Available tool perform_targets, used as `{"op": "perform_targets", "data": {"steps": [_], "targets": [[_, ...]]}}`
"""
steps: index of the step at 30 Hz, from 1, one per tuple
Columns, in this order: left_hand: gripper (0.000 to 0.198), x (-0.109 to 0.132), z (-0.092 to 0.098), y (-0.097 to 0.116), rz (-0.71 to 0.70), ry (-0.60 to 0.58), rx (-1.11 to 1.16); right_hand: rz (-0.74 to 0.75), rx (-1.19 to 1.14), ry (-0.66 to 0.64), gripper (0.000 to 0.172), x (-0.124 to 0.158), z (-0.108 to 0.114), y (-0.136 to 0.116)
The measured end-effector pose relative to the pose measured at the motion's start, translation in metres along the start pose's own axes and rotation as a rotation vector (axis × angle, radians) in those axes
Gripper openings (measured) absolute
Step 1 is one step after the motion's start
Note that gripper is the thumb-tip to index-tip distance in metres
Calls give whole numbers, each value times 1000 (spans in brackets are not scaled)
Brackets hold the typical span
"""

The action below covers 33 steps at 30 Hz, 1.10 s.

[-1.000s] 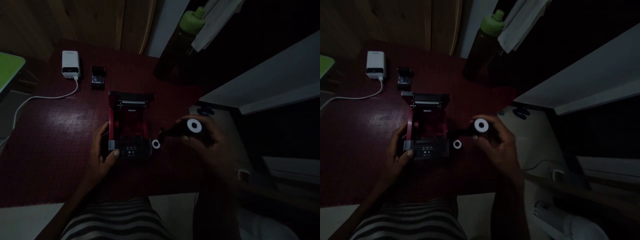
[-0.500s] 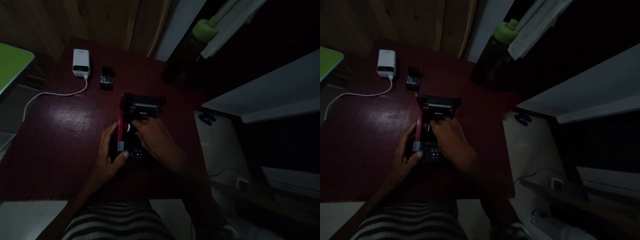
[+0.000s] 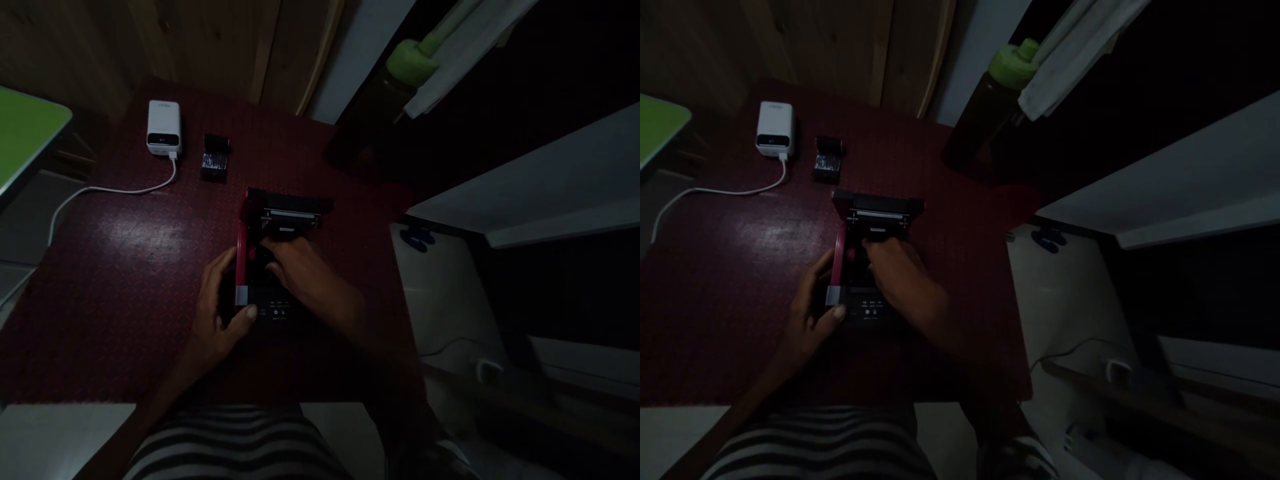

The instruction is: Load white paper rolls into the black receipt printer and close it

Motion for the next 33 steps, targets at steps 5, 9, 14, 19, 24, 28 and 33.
{"op": "perform_targets", "data": {"steps": [5, 9, 14, 19, 24, 28, 33], "targets": [[79, 3, 2, -2, 34, -4, 33, 207, -218, 90, 39, 27, 15, 3], [74, -8, 5, 5, 123, 70, 157, 279, -282, 157, 23, 52, 25, 2], [71, -64, 9, 31, 3, 187, 156, 229, -215, 323, 22, 63, 18, -1], [57, -99, 1, 47, -71, 127, 187, 159, 34, 638, 25, 82, 1, -10], [24, -69, 2, 51, -31, 234, 88, 83, 154, 906, 26, 107, -10, -20], [38, -41, 3, 32, 127, 246, 93, 73, 56, 791, 26, 108, -11, -22], [60, -24, -3, 14, 324, 163, 217, 27, -72, 732, 28, 110, -13, -21]]}}
Point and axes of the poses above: each hand's wrist, its own x-axis away from the middle knuckle, its own z-axis out of the back of the hand, y = z × x, the point moved 5 cm from there along -x, towards the middle knuckle, and after that the axes turned 11 degrees about x, right-handed, at the moved point
